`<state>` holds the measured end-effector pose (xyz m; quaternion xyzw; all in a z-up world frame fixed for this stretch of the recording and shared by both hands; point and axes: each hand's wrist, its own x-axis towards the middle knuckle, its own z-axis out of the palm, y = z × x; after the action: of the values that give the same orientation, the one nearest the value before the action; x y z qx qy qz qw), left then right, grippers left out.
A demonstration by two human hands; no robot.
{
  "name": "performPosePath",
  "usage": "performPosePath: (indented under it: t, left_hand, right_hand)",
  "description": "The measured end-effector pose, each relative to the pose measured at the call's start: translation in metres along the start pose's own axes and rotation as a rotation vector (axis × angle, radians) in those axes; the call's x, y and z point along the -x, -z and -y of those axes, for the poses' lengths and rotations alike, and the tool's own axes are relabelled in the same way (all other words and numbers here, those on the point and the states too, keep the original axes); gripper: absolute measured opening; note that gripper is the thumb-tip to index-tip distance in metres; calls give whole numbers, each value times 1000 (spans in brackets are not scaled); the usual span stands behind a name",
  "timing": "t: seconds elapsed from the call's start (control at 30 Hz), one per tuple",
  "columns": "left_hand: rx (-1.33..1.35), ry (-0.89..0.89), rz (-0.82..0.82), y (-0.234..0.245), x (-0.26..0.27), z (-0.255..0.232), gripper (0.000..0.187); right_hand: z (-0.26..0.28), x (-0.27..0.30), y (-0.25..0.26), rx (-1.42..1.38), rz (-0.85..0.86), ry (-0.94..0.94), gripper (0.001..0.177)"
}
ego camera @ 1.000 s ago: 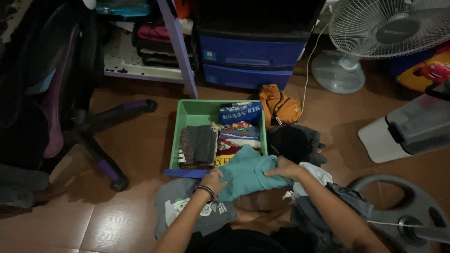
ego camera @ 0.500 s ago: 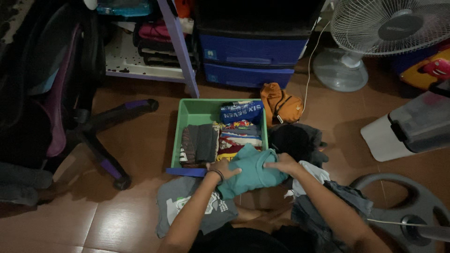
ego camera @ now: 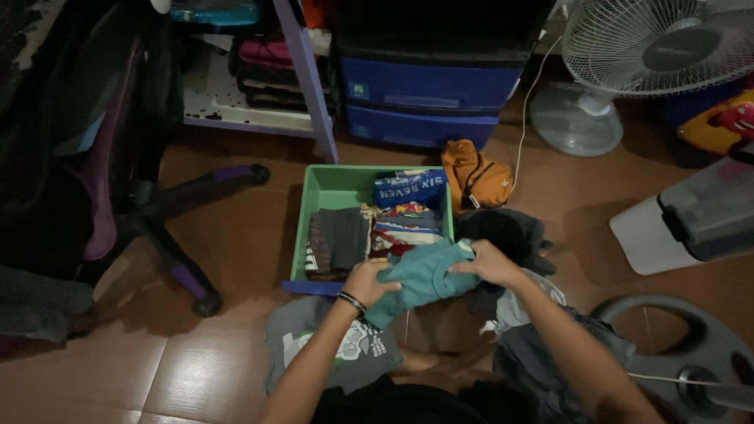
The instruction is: The person sits on the floor and folds various children's clothing items, including t-shirts, shorts, and socks. They place each folded item into a green plastic bin.
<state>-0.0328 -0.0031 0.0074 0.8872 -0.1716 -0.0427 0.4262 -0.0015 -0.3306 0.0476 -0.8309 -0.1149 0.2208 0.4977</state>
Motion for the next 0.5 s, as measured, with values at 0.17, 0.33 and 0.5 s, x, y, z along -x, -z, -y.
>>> performPosePath:
  t: [0.17,0.33,0.5]
  left_hand:
    - [28,-88,-125,44,-2,-13,42]
    - [196,324,-189,80,-12,11,54]
    - [228,340,-431,88,-21,79,67]
  right_hand:
    - [62,-40,13,224,-54,234,41]
    - [126,-124,5,359,-114,362,45]
    - [135,-204,-34,592,-363,299,61]
